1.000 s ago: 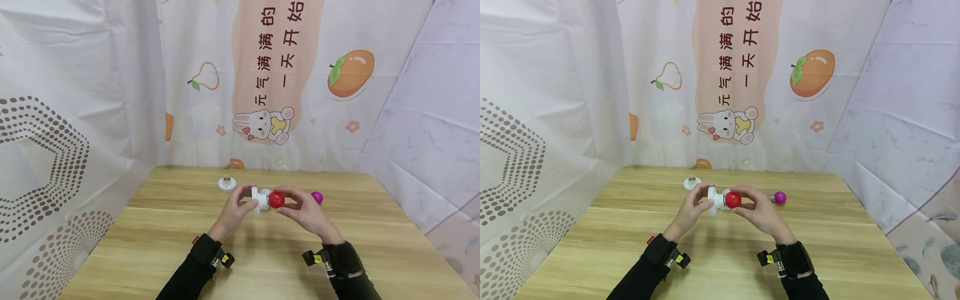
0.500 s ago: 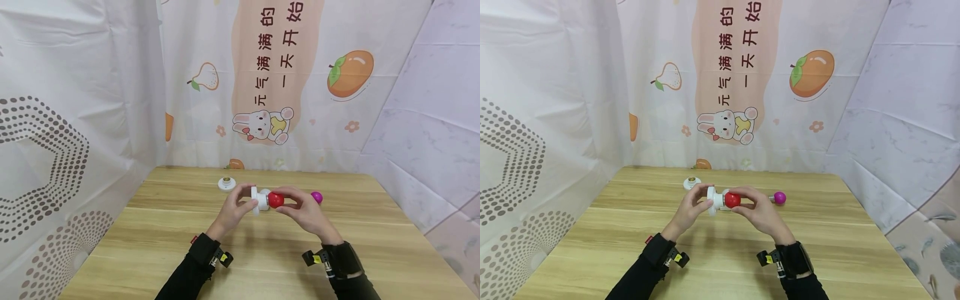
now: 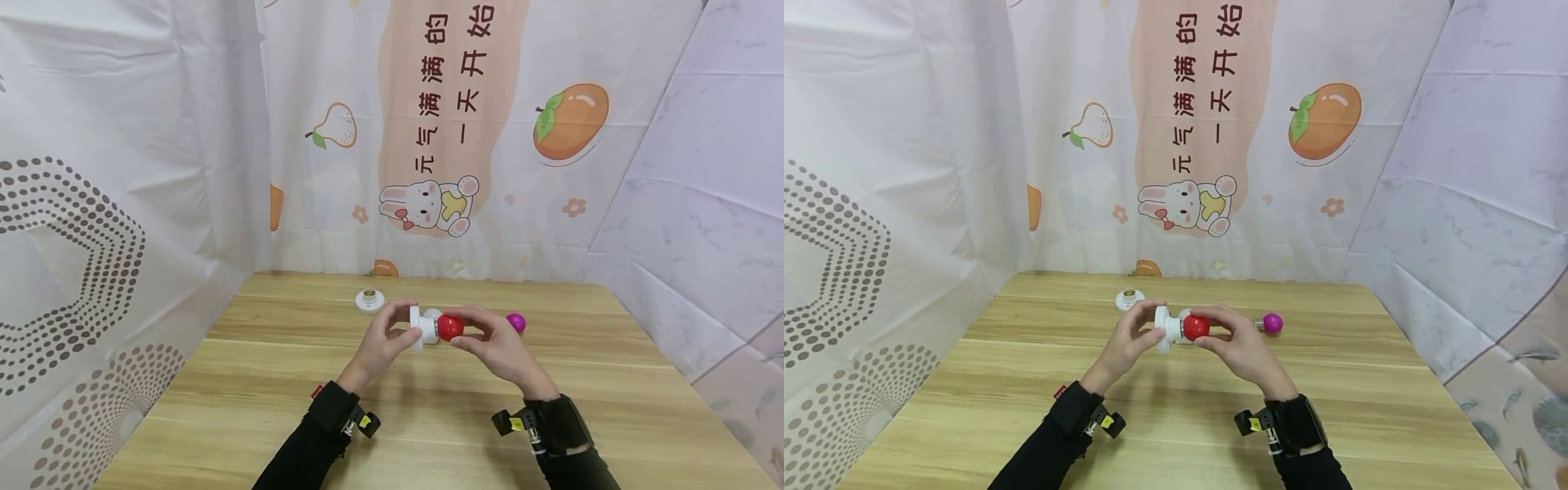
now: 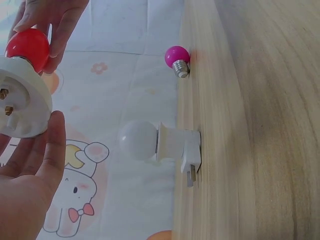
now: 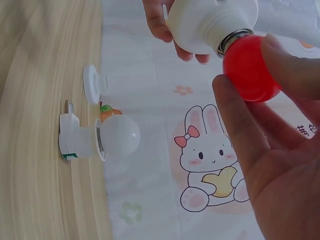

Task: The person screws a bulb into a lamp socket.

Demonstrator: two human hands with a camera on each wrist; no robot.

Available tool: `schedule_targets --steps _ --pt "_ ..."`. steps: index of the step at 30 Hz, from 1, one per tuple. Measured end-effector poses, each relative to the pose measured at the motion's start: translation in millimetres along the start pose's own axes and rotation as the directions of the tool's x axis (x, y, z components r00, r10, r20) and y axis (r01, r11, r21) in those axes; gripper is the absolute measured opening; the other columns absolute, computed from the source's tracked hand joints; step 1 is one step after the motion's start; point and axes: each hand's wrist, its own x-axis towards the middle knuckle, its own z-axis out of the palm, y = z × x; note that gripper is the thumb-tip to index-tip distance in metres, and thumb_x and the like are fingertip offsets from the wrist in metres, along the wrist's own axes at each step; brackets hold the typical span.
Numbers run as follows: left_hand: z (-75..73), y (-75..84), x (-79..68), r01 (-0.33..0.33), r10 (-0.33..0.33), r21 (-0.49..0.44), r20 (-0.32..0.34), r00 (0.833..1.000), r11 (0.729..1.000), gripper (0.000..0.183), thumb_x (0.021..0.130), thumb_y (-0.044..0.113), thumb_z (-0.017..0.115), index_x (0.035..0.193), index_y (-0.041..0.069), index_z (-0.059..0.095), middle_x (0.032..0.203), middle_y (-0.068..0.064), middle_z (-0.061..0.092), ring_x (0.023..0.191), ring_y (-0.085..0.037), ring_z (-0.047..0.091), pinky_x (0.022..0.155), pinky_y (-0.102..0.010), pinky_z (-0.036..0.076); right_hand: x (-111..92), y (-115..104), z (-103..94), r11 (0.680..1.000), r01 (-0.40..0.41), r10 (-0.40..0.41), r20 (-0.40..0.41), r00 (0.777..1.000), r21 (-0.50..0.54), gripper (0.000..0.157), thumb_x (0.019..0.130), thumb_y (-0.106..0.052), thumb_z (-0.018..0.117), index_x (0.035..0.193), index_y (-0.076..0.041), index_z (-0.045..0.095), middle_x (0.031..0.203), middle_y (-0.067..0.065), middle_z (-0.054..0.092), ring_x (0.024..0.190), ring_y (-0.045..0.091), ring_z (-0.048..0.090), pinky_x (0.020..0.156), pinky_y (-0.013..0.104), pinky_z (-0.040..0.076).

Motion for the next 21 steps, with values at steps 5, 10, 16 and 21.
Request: schedule_targets --steps 5,10,16,21 --pt "0.5 0.1 -0.2 -0.007 0.007 0.000 0.002 1.000 1.000 0.052 0.095 0.021 0.068 0.138 -0.003 0.050 0.128 -0.023 0.054 0.117 -0.033 0.055 0.090 -0.032 0.056 0.0 -0.6 0.1 0.999 -0.030 0.030 0.001 1.000 -0.015 0.047 0.089 -0.006 0.077 0.134 -0.003 0.064 0.129 0.013 0.064 0.112 0.032 0.063 0.089 0.033 0.058" --pt "1.0 -0.8 -0.2 -0.019 0.019 -0.002 -0.001 1.000 1.000 0.051 0.095 0.019 0.069 0.138 -0.003 0.051 0.127 -0.021 0.056 0.116 -0.030 0.055 0.090 -0.031 0.056 -0.4 0.6 -0.2 0.999 -0.048 0.048 0.008 0.999 -0.013 0.046 0.090 -0.006 0.077 0.135 -0.006 0.065 0.129 0.015 0.065 0.114 0.032 0.063 0.089 0.033 0.058" --pt "1.1 -1.1 -0.5 -0.031 0.031 -0.004 0.006 0.999 1.000 0.049 0.094 0.013 0.069 0.137 -0.002 0.052 0.126 -0.023 0.056 0.115 -0.033 0.055 0.090 -0.033 0.056 0.2 2.8 -1.2 0.997 -0.075 0.075 0.018 0.997 -0.024 0.044 0.091 -0.007 0.076 0.134 -0.007 0.065 0.125 0.015 0.066 0.110 0.031 0.065 0.085 0.030 0.058" --pt "1.1 -0.8 -0.4 -0.038 0.038 0.005 0.007 0.999 0.999 0.048 0.093 0.010 0.070 0.137 -0.001 0.053 0.124 -0.022 0.057 0.114 -0.035 0.055 0.090 -0.039 0.056 0.1 2.1 -1.7 0.994 -0.104 0.105 0.022 0.994 -0.031 0.042 0.093 -0.011 0.075 0.134 -0.009 0.066 0.122 0.014 0.067 0.106 0.030 0.066 0.083 0.029 0.058"
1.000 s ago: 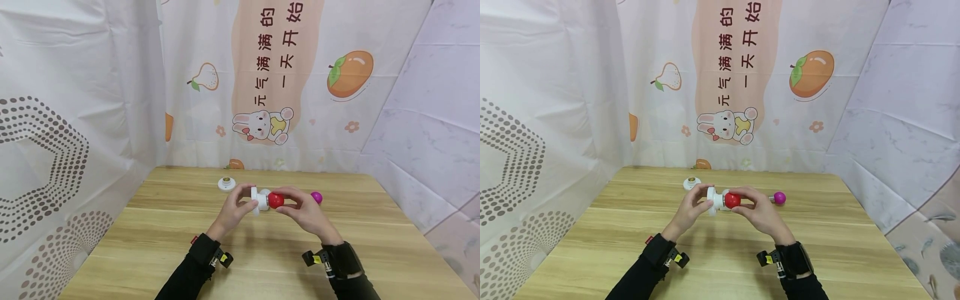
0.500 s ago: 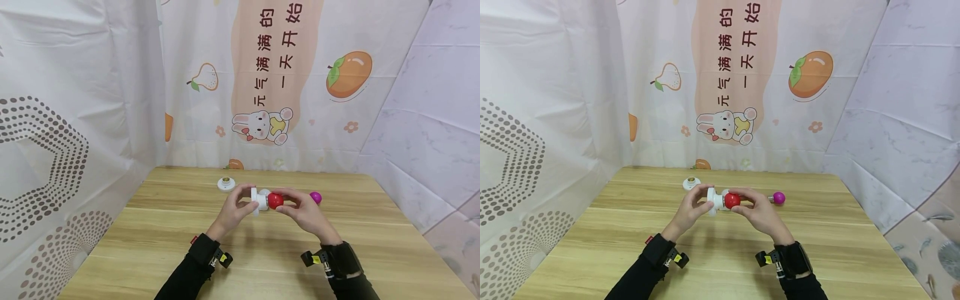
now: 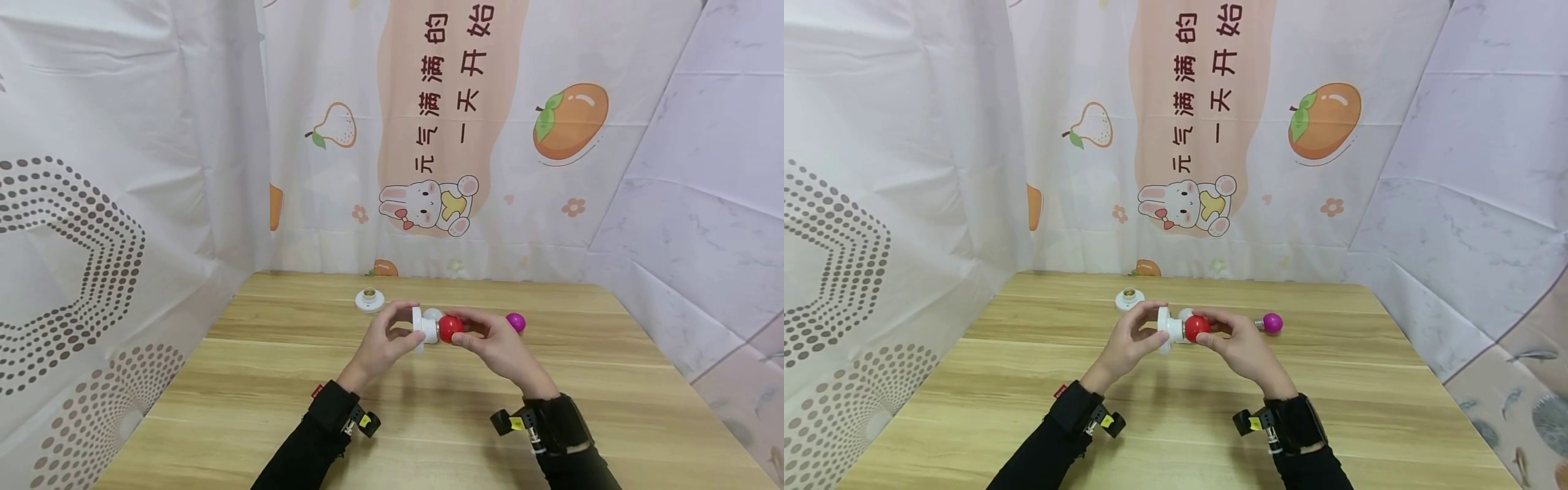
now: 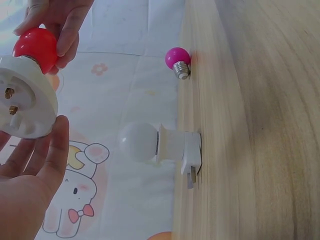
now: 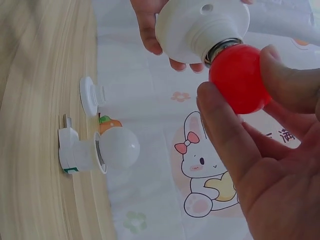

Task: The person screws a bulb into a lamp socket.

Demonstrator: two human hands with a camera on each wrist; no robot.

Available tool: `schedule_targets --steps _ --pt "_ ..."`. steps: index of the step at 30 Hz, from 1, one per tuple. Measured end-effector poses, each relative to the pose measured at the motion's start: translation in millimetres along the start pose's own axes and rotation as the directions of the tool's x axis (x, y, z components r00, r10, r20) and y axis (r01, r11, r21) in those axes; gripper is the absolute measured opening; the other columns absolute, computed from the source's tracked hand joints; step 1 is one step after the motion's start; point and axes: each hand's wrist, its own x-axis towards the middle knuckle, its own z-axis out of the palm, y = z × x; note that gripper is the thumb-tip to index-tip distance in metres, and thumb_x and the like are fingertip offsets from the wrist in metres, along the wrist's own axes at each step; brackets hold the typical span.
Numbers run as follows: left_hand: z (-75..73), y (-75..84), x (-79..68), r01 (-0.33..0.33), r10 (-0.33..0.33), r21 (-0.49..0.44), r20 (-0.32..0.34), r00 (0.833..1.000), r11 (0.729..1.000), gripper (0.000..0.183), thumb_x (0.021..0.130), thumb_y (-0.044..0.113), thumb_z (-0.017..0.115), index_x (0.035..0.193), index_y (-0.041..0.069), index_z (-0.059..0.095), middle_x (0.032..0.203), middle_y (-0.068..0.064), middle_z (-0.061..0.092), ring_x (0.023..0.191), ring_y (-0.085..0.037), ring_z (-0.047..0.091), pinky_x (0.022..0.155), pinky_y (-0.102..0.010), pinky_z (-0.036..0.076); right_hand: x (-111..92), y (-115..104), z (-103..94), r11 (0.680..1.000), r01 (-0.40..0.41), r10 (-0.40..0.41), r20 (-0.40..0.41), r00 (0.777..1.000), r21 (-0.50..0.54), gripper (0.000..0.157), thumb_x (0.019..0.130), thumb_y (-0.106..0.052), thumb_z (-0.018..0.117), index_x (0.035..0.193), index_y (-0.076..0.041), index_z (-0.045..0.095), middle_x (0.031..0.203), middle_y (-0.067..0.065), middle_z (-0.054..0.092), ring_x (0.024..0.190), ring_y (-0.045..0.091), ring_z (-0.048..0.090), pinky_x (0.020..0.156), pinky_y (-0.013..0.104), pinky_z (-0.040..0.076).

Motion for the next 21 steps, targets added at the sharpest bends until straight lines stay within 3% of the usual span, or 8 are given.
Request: schedule_targets --steps 5,8,15,21 --pt "0.5 0.1 0.7 -0.008 0.008 0.021 0.001 1.000 1.000 0.050 0.090 0.010 0.071 0.136 -0.002 0.054 0.125 -0.026 0.057 0.113 -0.031 0.056 0.090 -0.043 0.056 0.0 -0.9 0.3 1.000 -0.030 0.030 -0.003 1.000 -0.005 0.042 0.093 -0.015 0.075 0.134 -0.010 0.066 0.121 0.013 0.067 0.104 0.029 0.065 0.084 0.031 0.057" --pt "0.5 -0.3 1.0 -0.011 0.011 0.032 0.012 1.000 0.999 0.050 0.090 0.010 0.071 0.136 -0.002 0.054 0.127 -0.034 0.053 0.113 -0.035 0.056 0.090 -0.042 0.056 0.1 0.1 0.2 0.999 -0.044 0.044 0.000 0.999 0.005 0.042 0.094 -0.016 0.074 0.134 -0.009 0.066 0.122 0.013 0.067 0.104 0.029 0.064 0.085 0.031 0.057" --pt "0.6 -1.1 0.2 0.010 -0.011 0.052 0.025 1.000 0.999 0.051 0.091 0.009 0.071 0.138 0.001 0.054 0.127 -0.028 0.056 0.114 -0.034 0.055 0.091 -0.040 0.056 1.3 1.2 1.0 0.995 -0.086 0.086 0.011 0.996 0.056 0.041 0.095 -0.015 0.073 0.134 -0.006 0.065 0.122 0.015 0.067 0.104 0.029 0.066 0.085 0.032 0.058" --pt "0.7 -2.5 -1.0 0.056 -0.056 0.037 0.010 0.998 0.998 0.048 0.094 0.011 0.069 0.138 0.001 0.053 0.126 -0.024 0.057 0.114 -0.026 0.057 0.094 -0.043 0.055 1.1 1.4 0.8 0.987 -0.126 0.123 0.034 0.992 0.099 0.045 0.097 -0.018 0.071 0.138 -0.002 0.060 0.120 0.017 0.067 0.104 0.028 0.067 0.089 0.035 0.057"
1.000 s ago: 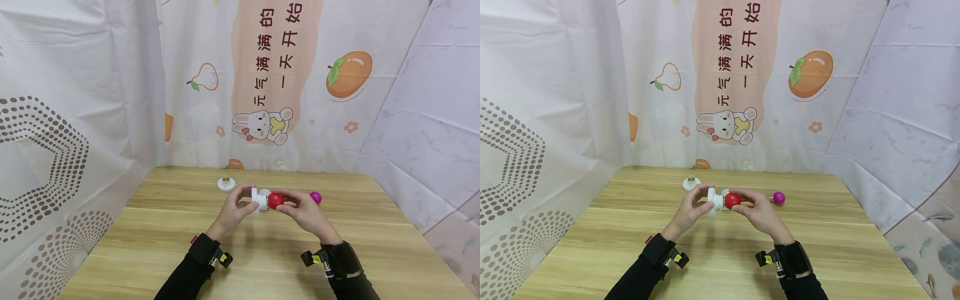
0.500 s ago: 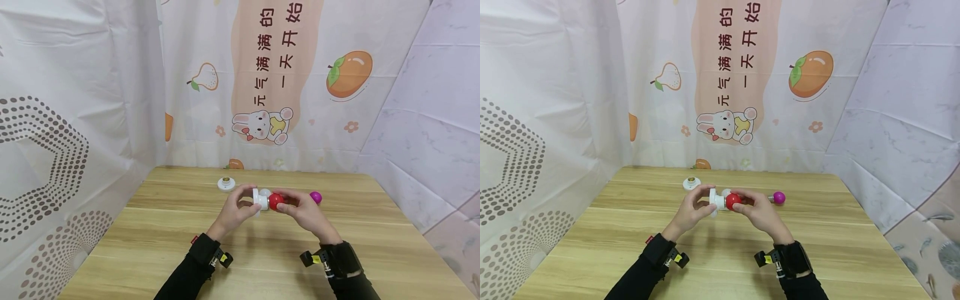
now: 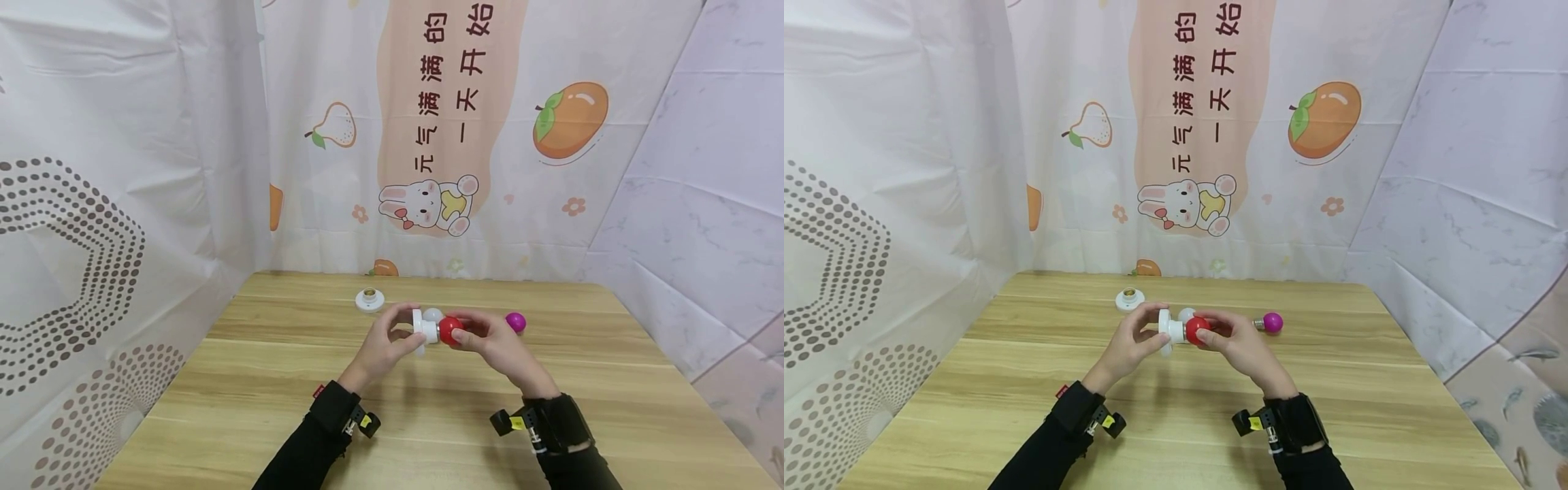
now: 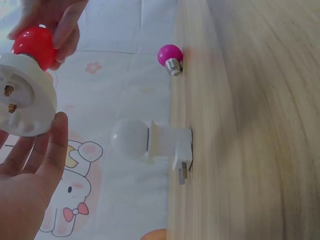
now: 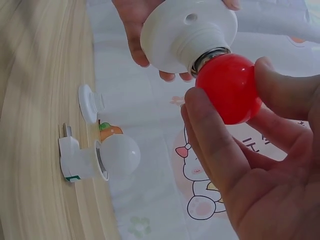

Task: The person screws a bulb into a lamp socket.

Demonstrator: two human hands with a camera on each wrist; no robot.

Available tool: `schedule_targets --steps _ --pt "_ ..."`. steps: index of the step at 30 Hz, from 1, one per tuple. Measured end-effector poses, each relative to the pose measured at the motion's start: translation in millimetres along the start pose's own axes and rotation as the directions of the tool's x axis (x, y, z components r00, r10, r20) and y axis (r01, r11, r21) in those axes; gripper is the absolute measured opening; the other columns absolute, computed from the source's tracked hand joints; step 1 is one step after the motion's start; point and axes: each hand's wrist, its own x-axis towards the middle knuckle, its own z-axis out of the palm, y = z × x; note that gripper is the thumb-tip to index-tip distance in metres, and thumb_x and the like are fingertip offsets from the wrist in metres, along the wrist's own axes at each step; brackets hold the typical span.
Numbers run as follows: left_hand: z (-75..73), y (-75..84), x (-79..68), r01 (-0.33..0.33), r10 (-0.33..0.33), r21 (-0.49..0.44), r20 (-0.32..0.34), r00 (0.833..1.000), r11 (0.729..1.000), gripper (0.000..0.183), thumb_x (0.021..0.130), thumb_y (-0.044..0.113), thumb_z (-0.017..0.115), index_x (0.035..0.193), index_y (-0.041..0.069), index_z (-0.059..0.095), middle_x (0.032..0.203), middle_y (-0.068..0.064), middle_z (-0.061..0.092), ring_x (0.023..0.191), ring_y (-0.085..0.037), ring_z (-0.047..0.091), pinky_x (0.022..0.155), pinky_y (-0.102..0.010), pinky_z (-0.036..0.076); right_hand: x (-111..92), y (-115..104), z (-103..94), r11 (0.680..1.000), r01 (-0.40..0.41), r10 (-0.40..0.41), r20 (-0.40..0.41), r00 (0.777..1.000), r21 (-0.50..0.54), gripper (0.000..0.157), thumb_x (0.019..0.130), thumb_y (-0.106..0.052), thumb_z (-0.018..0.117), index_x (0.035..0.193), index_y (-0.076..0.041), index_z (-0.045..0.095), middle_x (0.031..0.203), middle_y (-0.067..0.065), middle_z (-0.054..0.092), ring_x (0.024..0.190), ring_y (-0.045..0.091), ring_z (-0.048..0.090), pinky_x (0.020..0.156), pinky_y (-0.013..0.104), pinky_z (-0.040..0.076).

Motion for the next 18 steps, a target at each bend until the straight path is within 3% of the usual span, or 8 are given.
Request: schedule_targets --steps 7,11,18 --pt "-0.8 -2.5 0.2 0.019 -0.019 0.001 -0.012 1.000 1.000 0.043 0.097 0.012 0.065 0.137 0.001 0.053 0.126 -0.025 0.058 0.116 -0.027 0.057 0.094 -0.038 0.055 0.9 1.1 -1.1 0.999 -0.020 0.019 0.042 0.999 0.038 0.054 0.098 -0.023 0.070 0.144 0.000 0.052 0.124 0.019 0.062 0.105 0.029 0.067 0.091 0.035 0.057" --pt "-1.3 -0.3 0.3 0.029 -0.029 0.000 -0.029 0.999 1.000 0.045 0.096 0.013 0.065 0.137 0.002 0.051 0.129 -0.023 0.055 0.118 -0.030 0.055 0.094 -0.035 0.054 2.0 2.4 -0.3 0.993 -0.055 0.049 0.060 0.997 0.108 0.061 0.096 -0.024 0.072 0.147 -0.001 0.047 0.128 0.021 0.059 0.108 0.031 0.067 0.091 0.036 0.057" --pt "-2.0 1.9 0.7 0.020 -0.021 -0.019 -0.078 0.997 1.000 0.049 0.095 0.013 0.067 0.137 0.001 0.048 0.130 -0.016 0.053 0.122 -0.040 0.052 0.094 -0.034 0.055 6.8 12.5 12.4 0.982 -0.115 0.088 0.172 0.981 0.153 0.051 0.097 -0.023 0.071 0.140 -0.003 0.053 0.128 0.020 0.061 0.116 0.037 0.060 0.100 0.044 0.051"
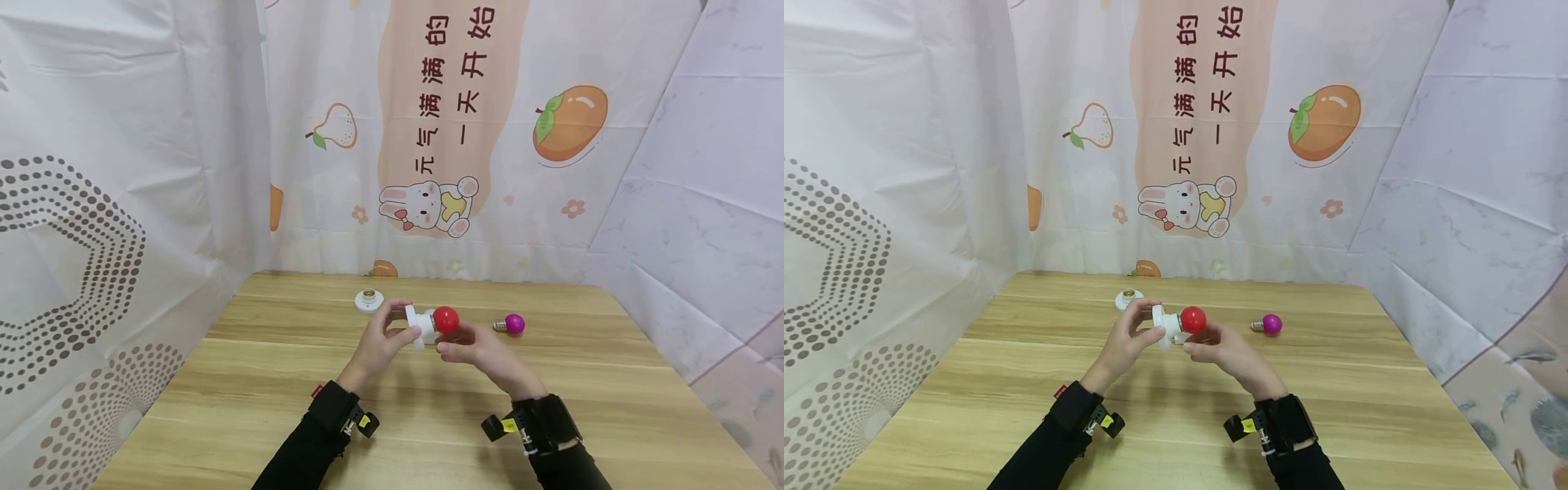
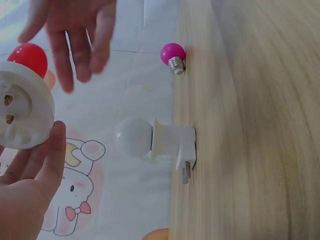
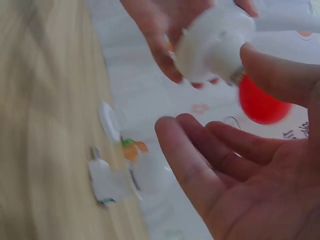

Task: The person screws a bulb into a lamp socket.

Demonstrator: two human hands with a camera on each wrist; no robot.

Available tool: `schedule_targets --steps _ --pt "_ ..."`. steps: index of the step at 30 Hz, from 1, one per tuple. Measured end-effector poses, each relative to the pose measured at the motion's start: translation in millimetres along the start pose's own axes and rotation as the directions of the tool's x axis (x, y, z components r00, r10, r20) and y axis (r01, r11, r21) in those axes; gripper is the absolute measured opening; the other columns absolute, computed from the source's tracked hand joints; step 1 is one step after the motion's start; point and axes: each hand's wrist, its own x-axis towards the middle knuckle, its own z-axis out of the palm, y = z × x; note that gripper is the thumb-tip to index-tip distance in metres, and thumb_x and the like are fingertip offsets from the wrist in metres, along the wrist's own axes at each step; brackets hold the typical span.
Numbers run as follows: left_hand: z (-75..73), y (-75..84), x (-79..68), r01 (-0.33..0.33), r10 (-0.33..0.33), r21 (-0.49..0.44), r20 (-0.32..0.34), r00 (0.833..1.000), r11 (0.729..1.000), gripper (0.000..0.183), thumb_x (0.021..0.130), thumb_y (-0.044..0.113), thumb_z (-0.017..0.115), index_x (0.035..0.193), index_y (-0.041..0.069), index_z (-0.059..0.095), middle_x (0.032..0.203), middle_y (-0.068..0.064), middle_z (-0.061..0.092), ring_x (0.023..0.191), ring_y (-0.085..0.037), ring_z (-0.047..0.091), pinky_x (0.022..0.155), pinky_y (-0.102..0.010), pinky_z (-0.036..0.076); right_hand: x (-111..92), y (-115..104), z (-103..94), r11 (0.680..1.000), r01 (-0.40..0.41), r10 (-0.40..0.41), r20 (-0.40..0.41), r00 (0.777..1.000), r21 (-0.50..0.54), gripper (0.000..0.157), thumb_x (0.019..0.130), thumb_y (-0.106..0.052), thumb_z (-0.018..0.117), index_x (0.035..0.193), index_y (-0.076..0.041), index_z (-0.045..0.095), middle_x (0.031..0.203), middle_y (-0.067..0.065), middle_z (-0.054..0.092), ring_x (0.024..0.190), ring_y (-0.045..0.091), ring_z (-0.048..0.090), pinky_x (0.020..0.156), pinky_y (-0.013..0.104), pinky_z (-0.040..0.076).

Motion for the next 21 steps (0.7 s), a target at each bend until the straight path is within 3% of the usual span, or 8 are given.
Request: schedule_targets --steps 7,13,21 --pt "3.3 -2.8 0.2 -0.030 0.030 -0.027 0.001 1.000 0.999 0.047 0.094 0.006 0.068 0.135 -0.001 0.046 0.131 -0.016 0.051 0.121 -0.036 0.052 0.096 -0.039 0.055 8.3 8.0 16.6 0.993 -0.010 0.006 0.040 0.999 0.117 0.049 0.095 -0.021 0.072 0.139 -0.007 0.053 0.131 0.021 0.060 0.122 0.036 0.055 0.103 0.045 0.046" --pt "4.6 -3.8 -0.4 -0.025 0.025 -0.034 -0.013 1.000 0.999 0.047 0.093 0.005 0.068 0.134 0.000 0.045 0.132 -0.015 0.049 0.122 -0.033 0.052 0.097 -0.041 0.054 11.0 9.1 23.8 0.979 0.003 -0.003 -0.002 1.000 0.205 0.048 0.094 -0.016 0.073 0.136 -0.003 0.055 0.130 0.021 0.059 0.120 0.033 0.056 0.104 0.044 0.047" --pt "3.9 -3.3 0.1 -0.032 0.032 -0.047 -0.004 0.999 0.998 0.057 0.093 0.013 0.071 0.135 -0.007 0.039 0.132 -0.014 0.047 0.127 -0.030 0.050 0.106 -0.044 0.048 10.4 7.5 23.3 0.991 0.034 -0.023 -0.085 0.996 0.126 0.052 0.094 -0.019 0.074 0.138 0.002 0.056 0.136 0.017 0.059 0.125 0.031 0.055 0.107 0.046 0.044"
